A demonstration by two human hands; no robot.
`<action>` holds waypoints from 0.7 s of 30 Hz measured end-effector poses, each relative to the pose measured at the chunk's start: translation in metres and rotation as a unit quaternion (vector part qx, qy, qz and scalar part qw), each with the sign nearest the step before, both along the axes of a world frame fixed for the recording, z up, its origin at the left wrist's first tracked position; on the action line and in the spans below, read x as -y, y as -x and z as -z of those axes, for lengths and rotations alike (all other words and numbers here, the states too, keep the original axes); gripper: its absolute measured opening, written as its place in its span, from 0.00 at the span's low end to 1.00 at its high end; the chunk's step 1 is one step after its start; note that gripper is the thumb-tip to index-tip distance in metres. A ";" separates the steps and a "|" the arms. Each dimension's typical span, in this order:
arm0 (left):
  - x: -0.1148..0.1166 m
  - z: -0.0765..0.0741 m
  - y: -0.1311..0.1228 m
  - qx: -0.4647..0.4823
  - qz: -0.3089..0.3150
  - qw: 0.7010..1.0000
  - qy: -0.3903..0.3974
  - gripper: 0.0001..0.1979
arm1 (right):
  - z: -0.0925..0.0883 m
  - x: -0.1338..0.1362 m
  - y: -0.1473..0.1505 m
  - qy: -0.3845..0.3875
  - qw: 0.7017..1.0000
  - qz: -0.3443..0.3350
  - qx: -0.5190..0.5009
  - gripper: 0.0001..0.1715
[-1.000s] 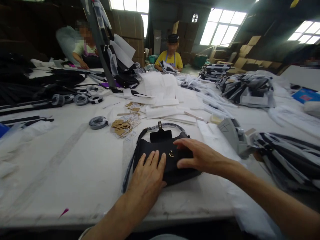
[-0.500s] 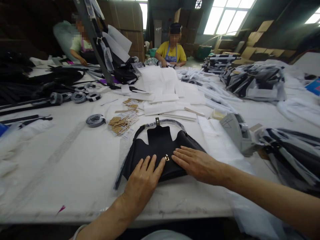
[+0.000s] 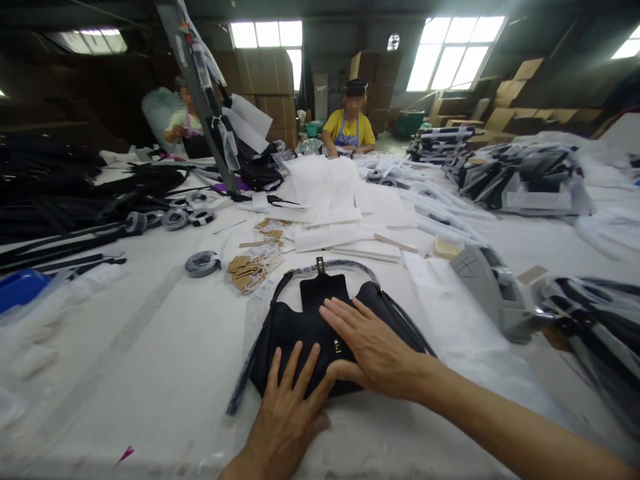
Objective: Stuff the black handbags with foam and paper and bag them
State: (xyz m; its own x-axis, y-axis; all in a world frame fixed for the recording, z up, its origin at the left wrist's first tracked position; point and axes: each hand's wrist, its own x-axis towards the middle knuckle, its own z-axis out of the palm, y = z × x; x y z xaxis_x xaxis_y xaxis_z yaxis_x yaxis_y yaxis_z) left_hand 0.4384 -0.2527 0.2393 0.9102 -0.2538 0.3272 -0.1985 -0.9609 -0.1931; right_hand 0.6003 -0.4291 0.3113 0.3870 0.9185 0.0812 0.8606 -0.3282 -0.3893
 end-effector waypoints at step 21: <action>-0.012 0.022 -0.090 0.096 0.114 0.988 0.035 0.33 | 0.019 0.001 -0.030 0.083 0.991 -0.105 0.007 0.50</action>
State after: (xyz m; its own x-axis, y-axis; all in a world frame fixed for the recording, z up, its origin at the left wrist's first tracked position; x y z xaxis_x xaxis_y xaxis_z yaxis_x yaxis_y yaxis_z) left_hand 0.5282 -0.2403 0.2176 0.7517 -0.4147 0.5129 -0.3769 -0.9082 -0.1820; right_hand 0.6301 -0.4297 0.2926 0.1866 0.9797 -0.0731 0.9216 -0.2004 -0.3323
